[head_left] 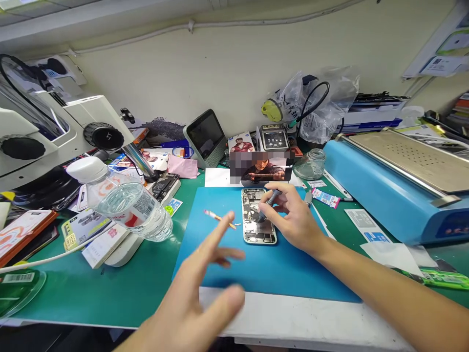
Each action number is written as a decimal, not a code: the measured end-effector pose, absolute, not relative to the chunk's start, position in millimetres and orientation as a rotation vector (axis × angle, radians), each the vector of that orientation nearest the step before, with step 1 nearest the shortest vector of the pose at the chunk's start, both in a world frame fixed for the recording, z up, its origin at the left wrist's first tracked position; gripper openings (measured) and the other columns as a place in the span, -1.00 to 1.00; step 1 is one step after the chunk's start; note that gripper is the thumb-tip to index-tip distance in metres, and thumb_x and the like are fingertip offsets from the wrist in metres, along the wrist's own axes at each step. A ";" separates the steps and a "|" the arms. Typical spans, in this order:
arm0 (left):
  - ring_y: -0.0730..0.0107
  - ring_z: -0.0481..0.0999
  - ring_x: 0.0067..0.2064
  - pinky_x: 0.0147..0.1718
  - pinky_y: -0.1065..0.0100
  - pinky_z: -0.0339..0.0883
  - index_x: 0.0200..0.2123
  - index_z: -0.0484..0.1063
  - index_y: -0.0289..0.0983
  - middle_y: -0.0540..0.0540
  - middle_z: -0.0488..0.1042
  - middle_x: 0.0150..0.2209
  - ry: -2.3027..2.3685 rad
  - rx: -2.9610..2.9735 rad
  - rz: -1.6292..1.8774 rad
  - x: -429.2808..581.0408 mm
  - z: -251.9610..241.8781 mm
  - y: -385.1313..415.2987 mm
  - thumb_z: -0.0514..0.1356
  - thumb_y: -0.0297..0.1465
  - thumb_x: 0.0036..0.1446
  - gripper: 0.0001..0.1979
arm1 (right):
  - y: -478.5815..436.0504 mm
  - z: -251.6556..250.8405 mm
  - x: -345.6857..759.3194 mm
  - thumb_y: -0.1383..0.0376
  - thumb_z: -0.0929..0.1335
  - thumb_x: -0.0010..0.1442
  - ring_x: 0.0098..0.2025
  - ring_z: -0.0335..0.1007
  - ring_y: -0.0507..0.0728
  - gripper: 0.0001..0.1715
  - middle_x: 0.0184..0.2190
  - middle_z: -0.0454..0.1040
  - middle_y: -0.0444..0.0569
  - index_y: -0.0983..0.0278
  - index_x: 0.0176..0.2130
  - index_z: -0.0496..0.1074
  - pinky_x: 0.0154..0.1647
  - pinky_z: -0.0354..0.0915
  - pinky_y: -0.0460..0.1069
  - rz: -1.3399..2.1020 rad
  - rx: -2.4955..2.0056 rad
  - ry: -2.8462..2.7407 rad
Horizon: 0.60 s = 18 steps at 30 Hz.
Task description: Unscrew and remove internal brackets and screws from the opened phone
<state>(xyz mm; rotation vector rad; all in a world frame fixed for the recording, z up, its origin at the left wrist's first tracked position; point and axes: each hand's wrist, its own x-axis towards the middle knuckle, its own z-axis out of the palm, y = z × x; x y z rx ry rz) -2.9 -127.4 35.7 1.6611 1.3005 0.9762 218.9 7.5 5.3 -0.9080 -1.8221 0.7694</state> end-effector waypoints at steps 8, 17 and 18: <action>0.00 0.36 0.22 0.13 -0.05 0.31 0.48 -0.45 -0.06 -0.22 0.07 0.43 1.401 2.090 0.919 2.1 1.1 -32.0 0.16 -0.43 0.22 -0.02 | 5.7 4.9 214.5 0.25 0.39 0.32 -0.31 0.50 0.08 -0.66 -0.26 0.49 -0.10 0.13 0.05 0.26 -0.34 0.51 -0.02 0.806 -0.944 -1.850; 0.10 0.49 0.09 0.06 0.06 0.38 0.48 -0.46 -0.02 -0.20 -0.03 0.47 1.207 2.090 0.935 8.2 -3.9 -26.0 0.20 -0.50 0.16 0.05 | 4.1 -1.2 212.5 0.31 0.41 0.30 -0.29 0.54 0.08 -0.62 -0.23 0.47 -0.12 0.05 0.05 0.26 -0.38 0.53 -0.03 0.917 -0.954 -1.735; 0.10 0.49 0.10 0.08 0.05 0.37 0.47 -0.46 -0.01 -0.20 -0.02 0.47 1.198 2.095 0.925 8.0 -4.8 -26.2 0.21 -0.49 0.18 0.05 | 3.7 -1.3 212.4 0.31 0.42 0.30 -0.30 0.54 0.08 -0.61 -0.23 0.48 -0.13 0.05 0.05 0.26 -0.38 0.53 -0.03 0.913 -0.948 -1.725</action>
